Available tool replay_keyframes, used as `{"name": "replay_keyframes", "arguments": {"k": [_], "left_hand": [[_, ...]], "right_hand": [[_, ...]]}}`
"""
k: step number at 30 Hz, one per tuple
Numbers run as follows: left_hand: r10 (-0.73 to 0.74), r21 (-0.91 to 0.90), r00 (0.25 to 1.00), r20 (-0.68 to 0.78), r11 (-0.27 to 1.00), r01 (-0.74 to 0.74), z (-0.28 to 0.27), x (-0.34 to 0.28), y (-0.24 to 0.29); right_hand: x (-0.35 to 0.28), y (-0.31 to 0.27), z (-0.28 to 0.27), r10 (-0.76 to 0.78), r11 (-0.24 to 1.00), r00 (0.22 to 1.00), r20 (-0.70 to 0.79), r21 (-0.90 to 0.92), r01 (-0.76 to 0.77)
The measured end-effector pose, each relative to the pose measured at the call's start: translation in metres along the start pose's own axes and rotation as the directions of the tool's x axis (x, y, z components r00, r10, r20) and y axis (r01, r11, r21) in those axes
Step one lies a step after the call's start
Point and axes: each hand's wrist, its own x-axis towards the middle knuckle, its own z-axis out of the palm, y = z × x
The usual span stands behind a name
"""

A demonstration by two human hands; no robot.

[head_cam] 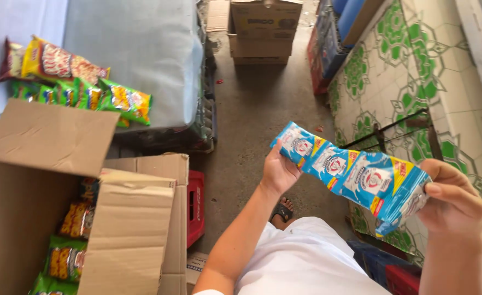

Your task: Restocking various snack bags and drink packets from a shipping box onto store shelves and display counters.

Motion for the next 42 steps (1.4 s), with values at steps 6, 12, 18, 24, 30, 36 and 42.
{"name": "replay_keyframes", "arguments": {"k": [6, 12, 18, 24, 30, 36, 42], "left_hand": [[0.042, 0.022, 0.997, -0.070, 0.999, -0.040, -0.006, 0.049, 0.013], [0.095, 0.436, 0.961, -0.260, 0.900, 0.029, -0.047, 0.083, 0.006], [0.032, 0.712, 0.947, -0.321, 0.667, 0.219, -0.023, 0.093, -0.021], [-0.324, 0.884, 0.944, 0.063, 0.457, 0.098, 0.055, 0.095, -0.041], [-0.721, 0.967, 0.652, 0.236, 0.108, -0.230, 0.096, 0.101, -0.048], [-0.860, 0.996, 0.504, 0.075, 0.044, -0.073, 0.075, 0.119, -0.031], [-0.771, 1.000, 0.636, -0.024, -0.020, 0.013, 0.092, 0.131, -0.009]], "right_hand": [[-0.055, -0.020, -0.034, -0.013, 0.973, 0.973, -0.229, -0.228, -0.040], [-0.044, -0.015, -0.038, 0.089, 0.854, 0.886, -0.456, -0.424, -0.304], [0.014, 0.001, -0.014, 0.263, 0.750, 0.802, -0.537, -0.410, -0.520], [0.016, 0.000, -0.006, 0.313, 0.667, 0.790, -0.527, -0.470, -0.578], [0.026, -0.013, 0.009, 0.359, 0.507, 0.763, -0.538, -0.574, -0.643], [0.057, -0.009, 0.026, 0.256, 0.469, 0.804, -0.536, -0.659, -0.588], [0.062, 0.020, -0.001, -0.044, 0.810, 0.747, -0.664, -0.462, -0.362]]}}
